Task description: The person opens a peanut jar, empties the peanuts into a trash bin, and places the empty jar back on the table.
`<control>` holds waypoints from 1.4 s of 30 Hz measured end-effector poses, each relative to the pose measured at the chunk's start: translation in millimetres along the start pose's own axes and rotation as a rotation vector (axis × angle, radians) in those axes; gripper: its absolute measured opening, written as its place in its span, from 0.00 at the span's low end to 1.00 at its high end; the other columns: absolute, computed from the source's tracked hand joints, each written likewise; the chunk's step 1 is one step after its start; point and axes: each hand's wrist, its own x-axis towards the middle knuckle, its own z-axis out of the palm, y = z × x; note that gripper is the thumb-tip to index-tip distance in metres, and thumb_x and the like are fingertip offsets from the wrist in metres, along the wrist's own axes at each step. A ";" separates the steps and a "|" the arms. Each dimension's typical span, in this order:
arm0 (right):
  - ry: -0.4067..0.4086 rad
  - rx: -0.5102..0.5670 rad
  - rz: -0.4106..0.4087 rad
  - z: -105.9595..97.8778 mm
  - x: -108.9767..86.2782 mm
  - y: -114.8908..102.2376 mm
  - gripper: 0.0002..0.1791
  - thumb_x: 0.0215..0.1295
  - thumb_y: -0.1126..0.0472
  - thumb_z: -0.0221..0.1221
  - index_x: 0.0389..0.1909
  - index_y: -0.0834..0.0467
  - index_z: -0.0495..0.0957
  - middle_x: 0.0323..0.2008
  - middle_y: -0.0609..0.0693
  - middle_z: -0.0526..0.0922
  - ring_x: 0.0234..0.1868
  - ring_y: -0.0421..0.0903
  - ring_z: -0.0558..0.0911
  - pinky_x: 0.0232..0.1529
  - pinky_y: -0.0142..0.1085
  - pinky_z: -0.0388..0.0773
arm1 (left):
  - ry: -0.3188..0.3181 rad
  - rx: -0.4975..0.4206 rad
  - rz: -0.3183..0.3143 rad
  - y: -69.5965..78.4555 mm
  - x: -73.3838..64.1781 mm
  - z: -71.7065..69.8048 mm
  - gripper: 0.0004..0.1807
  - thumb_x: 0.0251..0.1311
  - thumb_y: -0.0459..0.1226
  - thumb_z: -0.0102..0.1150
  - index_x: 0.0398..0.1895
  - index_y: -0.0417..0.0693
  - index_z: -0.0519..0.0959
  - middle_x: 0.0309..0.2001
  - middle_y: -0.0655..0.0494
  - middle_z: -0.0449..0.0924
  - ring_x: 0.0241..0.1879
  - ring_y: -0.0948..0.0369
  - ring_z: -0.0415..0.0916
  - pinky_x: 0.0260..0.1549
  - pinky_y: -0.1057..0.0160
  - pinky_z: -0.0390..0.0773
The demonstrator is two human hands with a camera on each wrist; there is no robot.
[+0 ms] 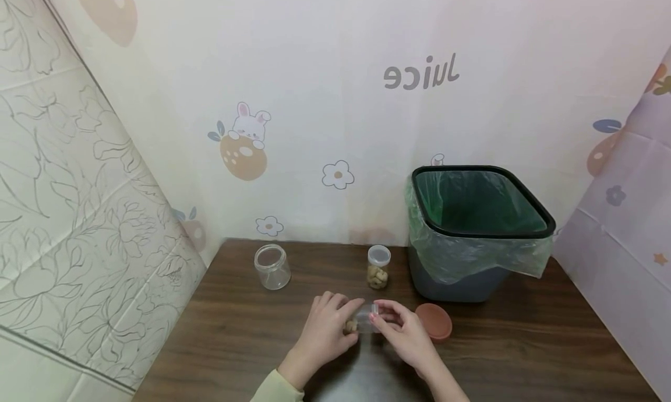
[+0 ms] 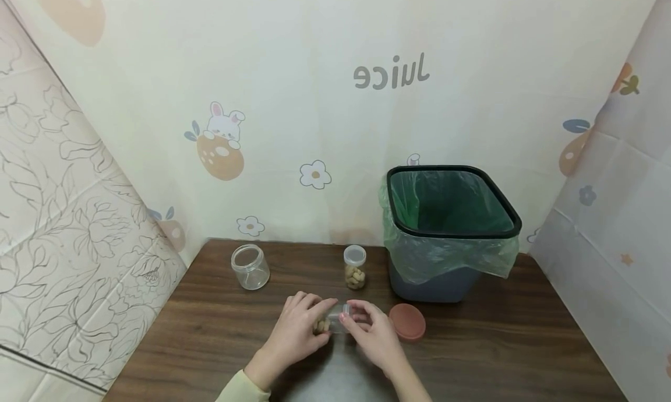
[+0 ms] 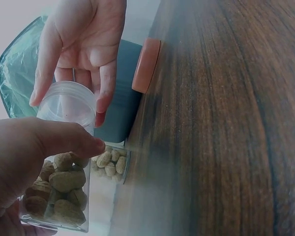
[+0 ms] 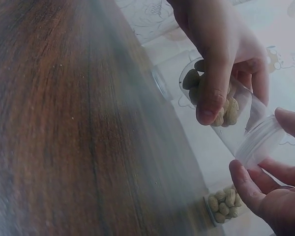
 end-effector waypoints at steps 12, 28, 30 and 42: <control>-0.090 -0.054 -0.403 -11.6 0.8 6.0 0.26 0.69 0.66 0.73 0.65 0.67 0.79 0.64 0.62 0.81 0.62 0.44 0.83 0.60 0.35 0.83 | -0.062 -0.138 -0.047 0.4 2.6 -8.2 0.36 0.49 0.44 0.84 0.66 0.56 0.85 0.49 0.59 0.87 0.47 0.59 0.76 0.45 0.57 0.73; -0.107 -0.057 -0.407 -15.5 1.1 7.3 0.26 0.68 0.64 0.75 0.65 0.56 0.82 0.65 0.65 0.80 0.61 0.44 0.84 0.55 0.42 0.87 | -0.058 -0.094 -0.040 -0.9 3.4 -6.1 0.36 0.48 0.47 0.85 0.65 0.59 0.85 0.47 0.61 0.86 0.46 0.59 0.76 0.44 0.59 0.72; -0.105 -0.060 -0.401 -15.6 0.8 6.4 0.26 0.68 0.64 0.75 0.65 0.56 0.82 0.65 0.63 0.81 0.61 0.44 0.83 0.55 0.42 0.87 | -0.059 -0.096 -0.039 -1.0 3.3 -6.4 0.36 0.49 0.47 0.85 0.65 0.59 0.85 0.47 0.61 0.86 0.46 0.59 0.76 0.44 0.59 0.72; -0.110 -0.048 -0.382 -15.8 0.9 7.1 0.27 0.68 0.64 0.75 0.66 0.53 0.81 0.64 0.64 0.81 0.60 0.43 0.83 0.54 0.41 0.87 | -0.046 -0.099 -0.015 -1.7 2.6 -6.5 0.37 0.48 0.47 0.85 0.66 0.58 0.85 0.47 0.60 0.86 0.46 0.60 0.76 0.43 0.59 0.72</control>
